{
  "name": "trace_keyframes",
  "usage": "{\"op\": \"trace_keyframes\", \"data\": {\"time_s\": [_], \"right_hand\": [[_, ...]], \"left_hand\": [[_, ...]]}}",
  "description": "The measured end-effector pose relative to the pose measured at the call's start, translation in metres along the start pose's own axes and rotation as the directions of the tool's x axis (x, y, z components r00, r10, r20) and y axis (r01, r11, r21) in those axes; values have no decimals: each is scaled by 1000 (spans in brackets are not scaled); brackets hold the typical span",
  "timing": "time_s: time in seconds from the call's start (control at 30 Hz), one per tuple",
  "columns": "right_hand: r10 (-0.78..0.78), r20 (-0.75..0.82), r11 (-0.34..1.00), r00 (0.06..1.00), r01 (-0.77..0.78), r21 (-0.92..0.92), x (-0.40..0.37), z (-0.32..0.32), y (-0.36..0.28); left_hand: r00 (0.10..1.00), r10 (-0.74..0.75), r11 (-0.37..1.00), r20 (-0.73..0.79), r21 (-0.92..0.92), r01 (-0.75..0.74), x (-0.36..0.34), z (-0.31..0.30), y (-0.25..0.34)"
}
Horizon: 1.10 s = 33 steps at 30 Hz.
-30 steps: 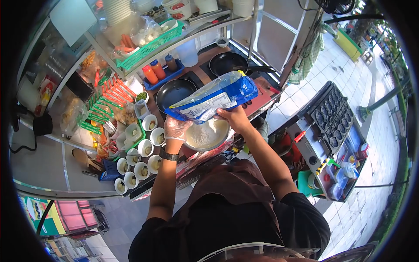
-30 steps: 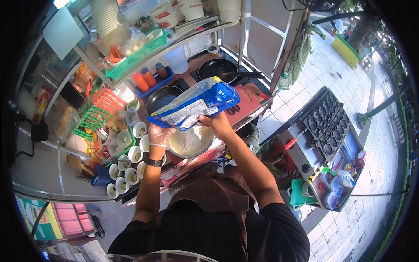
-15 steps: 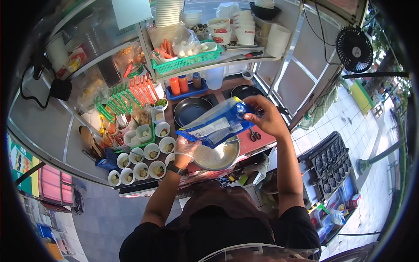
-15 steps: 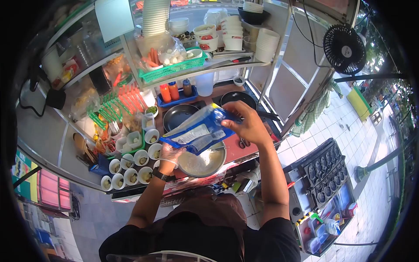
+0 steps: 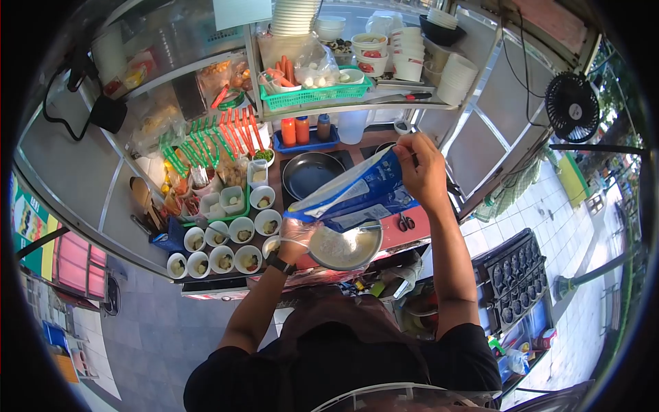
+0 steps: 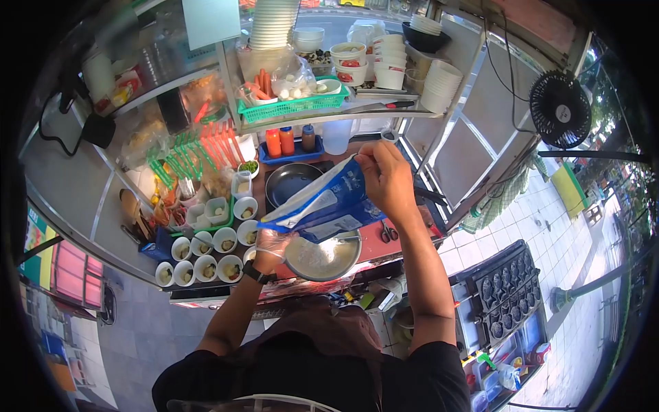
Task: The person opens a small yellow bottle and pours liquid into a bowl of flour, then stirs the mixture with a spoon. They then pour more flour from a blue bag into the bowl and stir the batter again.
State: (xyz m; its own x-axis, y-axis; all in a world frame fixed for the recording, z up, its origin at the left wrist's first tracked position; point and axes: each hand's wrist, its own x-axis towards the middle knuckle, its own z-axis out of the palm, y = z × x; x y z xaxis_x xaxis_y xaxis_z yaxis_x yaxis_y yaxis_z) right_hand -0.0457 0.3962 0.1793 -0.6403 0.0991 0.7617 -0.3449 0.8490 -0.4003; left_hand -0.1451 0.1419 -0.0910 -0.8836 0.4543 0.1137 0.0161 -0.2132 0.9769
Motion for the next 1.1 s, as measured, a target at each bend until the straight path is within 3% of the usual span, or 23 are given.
{"op": "trace_keyframes", "data": {"time_s": [0.07, 0.2, 0.27, 0.33, 0.4, 0.47, 0.53, 0.57, 0.6, 0.67, 0.7, 0.8, 0.83, 0.87, 0.93, 1.0, 1.07, 1.1], "right_hand": [[-2, 15, 1000, 1000, 1, 31, -3, 10, 0], [56, 63, 998, 996, -58, 34, 1, 9, -9], [18, 33, 997, 999, -21, 77, 2, 11, -13], [53, 110, 991, 993, -66, 115, 0, 6, -14], [-117, 276, 989, 954, 85, 123, -1, -7, -26], [-65, 324, 996, 944, 44, 72, -8, -12, -26], [208, 453, 974, 867, -227, -12, -13, -19, -24], [250, 421, 963, 872, -270, -12, -16, -19, -30], [268, 416, 959, 869, -283, -25, -20, -17, -32], [135, 388, 991, 912, -129, -42, -32, -13, -38], [190, 331, 981, 924, -169, -91, -37, -12, -42], [312, 293, 950, 904, -290, -116, -42, -22, -53], [271, 298, 961, 915, -241, -136, -45, -22, -56], [288, 297, 956, 910, -253, -151, -50, -24, -57], [146, 324, 983, 935, -101, -151, -58, -26, -58], [200, 317, 977, 927, -167, -129, -64, -27, -66], [161, 335, 977, 928, -197, 77, -68, -27, -77], [153, 384, 987, 910, -121, -107, -81, -33, -71]], "left_hand": [[987, 152, 987, 51, 52, -155, -2, 2, 7], [991, 69, 997, 117, 23, -72, -5, 5, 20], [987, 115, 993, 108, -42, -111, -5, 5, 15], [994, 106, 984, 8, -146, -104, -3, 5, 8], [998, 63, 977, -14, -202, -64, 3, 1, 6], [999, 18, 966, -34, -258, -26, 7, -2, 7], [996, 81, 952, -47, -291, -92, 6, 0, 20], [986, 166, 980, 5, -110, -164, 5, -1, 29], [988, 156, 981, 21, -117, -152, 7, -4, 28], [991, 14, 984, 134, -180, 11, 9, -9, 24], [987, 2, 983, 158, -183, 27, 12, -7, 26], [928, 358, 934, 100, -58, -354, 18, 0, 27], [965, 242, 962, 104, 106, -253, 18, -6, 23], [969, 165, 985, 185, -73, -154, 19, -6, 21], [978, 180, 975, 107, -151, -163, 21, -2, 16], [986, 135, 986, 95, -116, -124, 21, 0, 18], [993, 85, 995, 86, -66, -79, 22, -1, 17], [987, 136, 988, 91, -86, -129, 23, -6, 12]]}}
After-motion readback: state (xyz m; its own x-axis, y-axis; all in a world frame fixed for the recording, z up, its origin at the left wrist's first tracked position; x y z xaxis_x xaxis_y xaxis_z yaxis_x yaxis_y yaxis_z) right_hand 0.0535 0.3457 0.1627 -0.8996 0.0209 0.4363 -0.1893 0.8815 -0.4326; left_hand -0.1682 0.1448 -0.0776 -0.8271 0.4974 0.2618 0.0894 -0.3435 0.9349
